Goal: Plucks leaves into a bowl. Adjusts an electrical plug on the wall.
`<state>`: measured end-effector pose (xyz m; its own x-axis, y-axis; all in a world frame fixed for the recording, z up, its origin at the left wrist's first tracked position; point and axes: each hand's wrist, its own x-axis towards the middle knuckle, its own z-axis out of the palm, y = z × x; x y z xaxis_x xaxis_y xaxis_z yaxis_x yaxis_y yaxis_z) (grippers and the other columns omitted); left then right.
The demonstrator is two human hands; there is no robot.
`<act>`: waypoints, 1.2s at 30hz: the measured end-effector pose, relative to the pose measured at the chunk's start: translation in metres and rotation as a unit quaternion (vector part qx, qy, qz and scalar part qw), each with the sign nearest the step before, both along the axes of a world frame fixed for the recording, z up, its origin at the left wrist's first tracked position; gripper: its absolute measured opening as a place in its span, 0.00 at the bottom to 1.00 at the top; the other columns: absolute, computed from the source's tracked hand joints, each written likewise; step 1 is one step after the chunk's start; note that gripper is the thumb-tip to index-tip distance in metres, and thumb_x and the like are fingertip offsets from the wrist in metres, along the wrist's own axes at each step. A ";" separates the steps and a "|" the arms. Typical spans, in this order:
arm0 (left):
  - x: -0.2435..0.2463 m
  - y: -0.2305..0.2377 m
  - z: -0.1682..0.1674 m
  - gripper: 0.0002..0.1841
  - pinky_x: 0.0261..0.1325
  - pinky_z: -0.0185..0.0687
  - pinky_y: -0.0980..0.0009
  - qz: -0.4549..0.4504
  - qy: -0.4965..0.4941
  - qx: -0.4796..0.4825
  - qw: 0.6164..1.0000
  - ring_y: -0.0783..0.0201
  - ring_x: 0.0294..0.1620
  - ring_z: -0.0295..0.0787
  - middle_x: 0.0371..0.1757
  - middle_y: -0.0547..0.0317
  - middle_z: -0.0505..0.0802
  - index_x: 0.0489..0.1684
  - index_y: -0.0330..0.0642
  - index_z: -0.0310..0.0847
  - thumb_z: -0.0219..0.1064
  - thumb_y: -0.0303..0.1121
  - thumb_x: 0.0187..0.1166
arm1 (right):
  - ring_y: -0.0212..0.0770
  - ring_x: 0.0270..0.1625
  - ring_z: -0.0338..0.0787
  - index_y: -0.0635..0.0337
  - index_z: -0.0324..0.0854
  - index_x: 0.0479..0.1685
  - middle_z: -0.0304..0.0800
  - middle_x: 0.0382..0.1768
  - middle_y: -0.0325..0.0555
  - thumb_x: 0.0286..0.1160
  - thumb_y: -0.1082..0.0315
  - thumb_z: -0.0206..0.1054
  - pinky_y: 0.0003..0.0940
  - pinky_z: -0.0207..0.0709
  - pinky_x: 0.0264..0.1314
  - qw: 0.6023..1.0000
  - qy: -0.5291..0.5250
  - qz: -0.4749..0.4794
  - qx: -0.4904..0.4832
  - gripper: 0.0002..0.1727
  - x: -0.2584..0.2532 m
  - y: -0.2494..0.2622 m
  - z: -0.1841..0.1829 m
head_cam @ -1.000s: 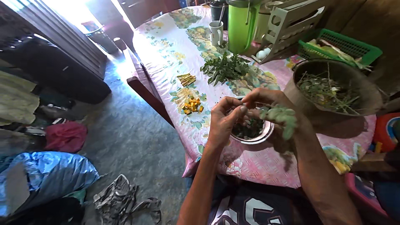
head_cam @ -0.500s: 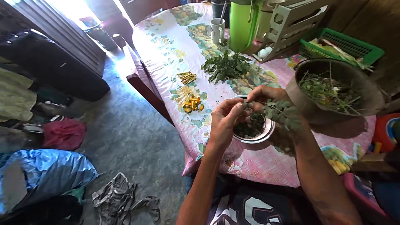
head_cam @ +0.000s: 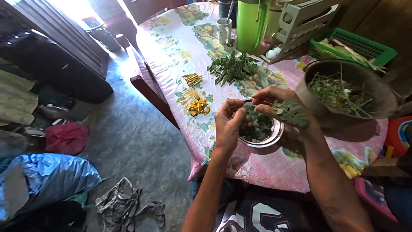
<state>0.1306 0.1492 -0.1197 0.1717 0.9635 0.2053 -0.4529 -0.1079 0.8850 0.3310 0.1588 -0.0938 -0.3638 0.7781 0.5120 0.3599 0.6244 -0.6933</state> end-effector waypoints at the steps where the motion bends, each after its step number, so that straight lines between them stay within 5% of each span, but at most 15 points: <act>1: 0.001 0.000 0.000 0.09 0.32 0.89 0.70 -0.001 0.000 0.000 1.000 0.67 0.26 0.85 0.42 0.53 0.87 0.56 0.43 0.81 0.64 0.25 0.82 | 0.29 0.46 0.90 0.61 0.85 0.57 0.92 0.45 0.40 0.76 0.66 0.71 0.23 0.85 0.52 1.000 0.006 0.010 0.000 0.14 -0.003 0.001 -0.002; 7: 0.003 -0.001 -0.002 0.06 0.29 0.88 0.71 0.008 0.008 0.022 1.000 0.67 0.25 0.84 0.40 0.55 0.87 0.51 0.43 0.81 0.64 0.24 0.82 | 0.26 0.37 0.88 0.68 0.86 0.44 0.90 0.38 0.41 0.73 0.78 0.69 0.22 0.85 0.44 0.997 0.055 0.017 -0.048 0.05 -0.013 0.004 0.009; 11: -0.001 0.000 -0.001 0.07 0.28 0.89 0.69 0.010 0.002 0.021 1.000 0.66 0.23 0.84 0.38 0.54 0.86 0.51 0.42 0.80 0.63 0.24 0.82 | 0.28 0.35 0.88 0.62 0.85 0.59 0.90 0.38 0.40 0.82 0.67 0.66 0.21 0.86 0.39 1.000 0.010 0.010 -0.013 0.13 0.007 -0.001 0.000; 13: 0.000 0.000 -0.001 0.07 0.29 0.89 0.69 0.008 0.000 0.019 1.000 0.67 0.24 0.84 0.38 0.54 0.86 0.52 0.42 0.80 0.63 0.23 0.82 | 0.25 0.27 0.79 0.59 0.86 0.64 0.85 0.31 0.37 0.85 0.61 0.64 0.19 0.76 0.30 1.000 -0.021 -0.018 -0.003 0.17 0.004 -0.009 -0.001; 15: 0.001 -0.001 -0.001 0.07 0.29 0.88 0.70 0.009 0.003 0.019 1.000 0.67 0.24 0.83 0.39 0.54 0.86 0.51 0.42 0.81 0.64 0.24 0.81 | 0.24 0.34 0.83 0.58 0.87 0.62 0.89 0.40 0.37 0.83 0.62 0.66 0.20 0.80 0.39 1.000 -0.021 0.000 0.000 0.16 0.001 0.002 -0.007; 19: 0.004 -0.002 -0.001 0.06 0.29 0.89 0.70 0.001 0.004 0.026 1.000 0.67 0.24 0.84 0.37 0.55 0.86 0.51 0.42 0.80 0.62 0.25 0.82 | 0.26 0.36 0.84 0.69 0.87 0.39 0.88 0.35 0.44 0.74 0.71 0.70 0.21 0.81 0.42 0.997 -0.003 0.025 0.075 0.07 -0.009 0.023 -0.010; 25: 0.008 -0.002 0.001 0.09 0.39 0.92 0.67 -0.022 0.040 0.036 0.998 0.63 0.36 0.91 0.45 0.52 0.91 0.56 0.39 0.84 0.65 0.28 0.85 | 0.31 0.32 0.84 0.72 0.85 0.33 0.86 0.30 0.49 0.71 0.82 0.67 0.23 0.80 0.40 0.998 -0.045 -0.020 0.042 0.03 -0.020 0.002 0.016; 28: 0.009 0.001 -0.004 0.07 0.44 0.93 0.64 -0.034 0.034 0.066 0.997 0.63 0.35 0.91 0.43 0.55 0.90 0.54 0.39 0.82 0.63 0.26 0.85 | 0.24 0.32 0.82 0.67 0.85 0.38 0.85 0.31 0.41 0.80 0.66 0.62 0.21 0.80 0.37 0.995 -0.020 -0.019 0.092 0.12 0.012 0.003 0.013; 30: 0.003 0.004 -0.010 0.07 0.46 0.95 0.62 -0.032 0.083 0.092 0.992 0.62 0.36 0.92 0.42 0.54 0.91 0.53 0.37 0.83 0.64 0.24 0.83 | 0.23 0.33 0.81 0.64 0.84 0.43 0.84 0.32 0.37 0.87 0.54 0.60 0.22 0.79 0.37 0.991 -0.046 -0.104 0.073 0.20 0.043 -0.014 0.038; 31: 0.000 0.005 -0.013 0.08 0.47 0.94 0.62 -0.026 0.137 0.106 0.984 0.61 0.38 0.93 0.43 0.53 0.92 0.54 0.37 0.84 0.65 0.24 0.82 | 0.22 0.33 0.81 0.64 0.84 0.44 0.85 0.33 0.37 0.86 0.56 0.60 0.23 0.79 0.37 0.983 -0.072 -0.155 0.062 0.18 0.064 -0.020 0.052; 33: -0.001 0.004 -0.017 0.11 0.51 0.93 0.63 -0.003 0.258 0.123 0.958 0.63 0.45 0.94 0.49 0.57 0.94 0.57 0.42 0.86 0.68 0.28 0.81 | 0.28 0.33 0.82 0.62 0.84 0.48 0.85 0.35 0.40 0.83 0.58 0.63 0.30 0.80 0.38 0.952 -0.166 -0.255 0.002 0.14 0.112 -0.026 0.074; 36: 0.004 -0.002 -0.013 0.12 0.54 0.93 0.64 0.031 0.325 0.149 0.934 0.67 0.51 0.93 0.55 0.59 0.93 0.59 0.45 0.87 0.67 0.33 0.82 | 0.63 0.50 0.88 0.70 0.85 0.55 0.88 0.47 0.67 0.73 0.62 0.78 0.67 0.77 0.58 0.857 -0.296 -0.369 -0.203 0.21 0.156 -0.021 0.096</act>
<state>0.1344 0.1474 -0.1322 0.2983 0.8927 0.3377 0.1840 -0.4010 0.8974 0.4874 0.1380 0.0022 0.2006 0.9789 0.0401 0.9174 -0.1733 -0.3583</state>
